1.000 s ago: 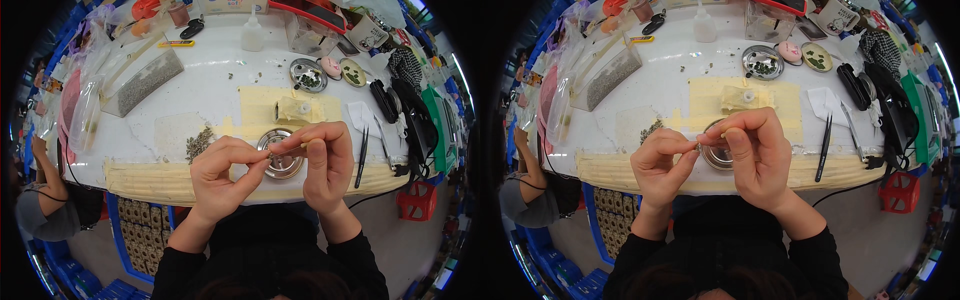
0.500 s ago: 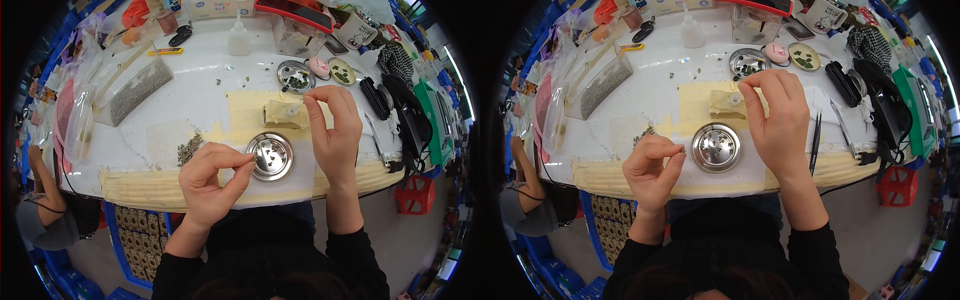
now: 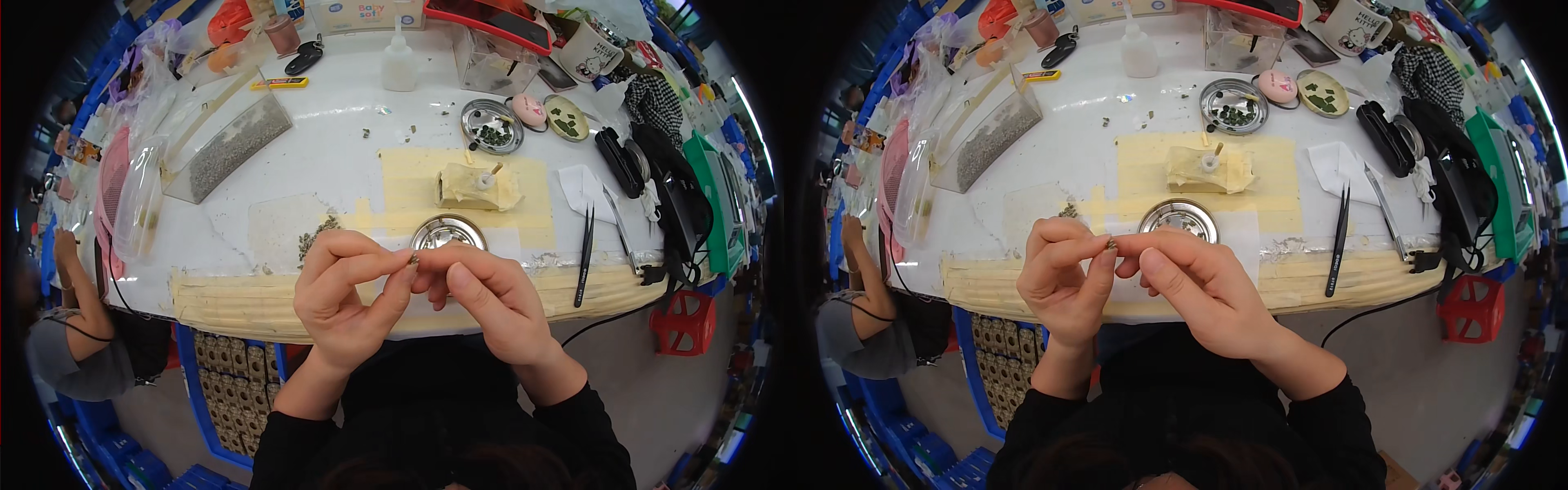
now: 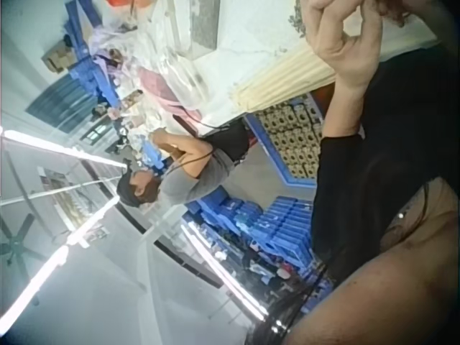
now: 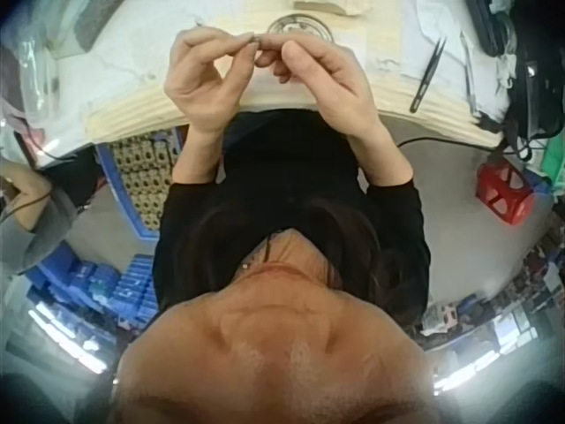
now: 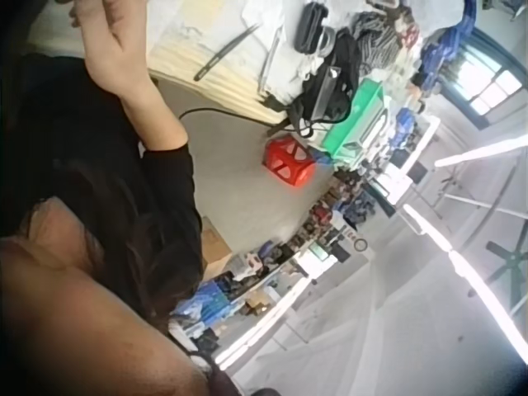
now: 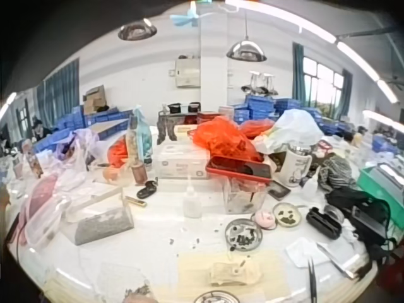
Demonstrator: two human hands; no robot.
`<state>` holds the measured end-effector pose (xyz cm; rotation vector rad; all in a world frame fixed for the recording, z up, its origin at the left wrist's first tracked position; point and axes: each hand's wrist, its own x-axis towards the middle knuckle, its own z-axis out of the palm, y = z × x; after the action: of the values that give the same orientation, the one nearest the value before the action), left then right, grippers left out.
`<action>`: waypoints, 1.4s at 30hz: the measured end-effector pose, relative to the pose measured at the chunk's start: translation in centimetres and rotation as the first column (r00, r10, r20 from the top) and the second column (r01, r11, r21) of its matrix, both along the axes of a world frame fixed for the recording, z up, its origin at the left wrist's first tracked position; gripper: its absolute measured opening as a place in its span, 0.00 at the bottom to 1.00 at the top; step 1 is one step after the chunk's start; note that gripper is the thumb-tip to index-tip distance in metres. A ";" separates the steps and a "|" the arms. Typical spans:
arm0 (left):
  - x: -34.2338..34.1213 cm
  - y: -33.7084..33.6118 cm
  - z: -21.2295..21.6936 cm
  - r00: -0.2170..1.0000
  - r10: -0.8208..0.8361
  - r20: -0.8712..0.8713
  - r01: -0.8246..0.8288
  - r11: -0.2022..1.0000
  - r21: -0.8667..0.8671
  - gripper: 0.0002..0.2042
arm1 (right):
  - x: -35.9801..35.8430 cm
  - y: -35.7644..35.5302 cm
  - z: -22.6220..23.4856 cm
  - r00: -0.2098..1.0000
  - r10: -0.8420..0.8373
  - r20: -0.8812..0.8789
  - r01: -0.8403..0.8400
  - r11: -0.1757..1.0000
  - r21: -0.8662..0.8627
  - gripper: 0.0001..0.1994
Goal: Assembling small metal pins and components into a circular metal part at a workbench.
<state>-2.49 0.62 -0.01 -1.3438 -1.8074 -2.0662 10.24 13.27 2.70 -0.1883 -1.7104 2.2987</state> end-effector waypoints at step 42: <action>0.1 0.2 0.2 0.997 0.010 -0.072 -0.011 1.000 -0.020 0.12 | 0.2 -1.1 -0.8 0.999 -0.049 0.013 0.051 0.978 -0.205 0.14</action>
<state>-2.40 0.83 0.24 -1.3919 -1.8069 -1.9730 10.48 12.22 1.86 -0.2779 -1.4524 2.4375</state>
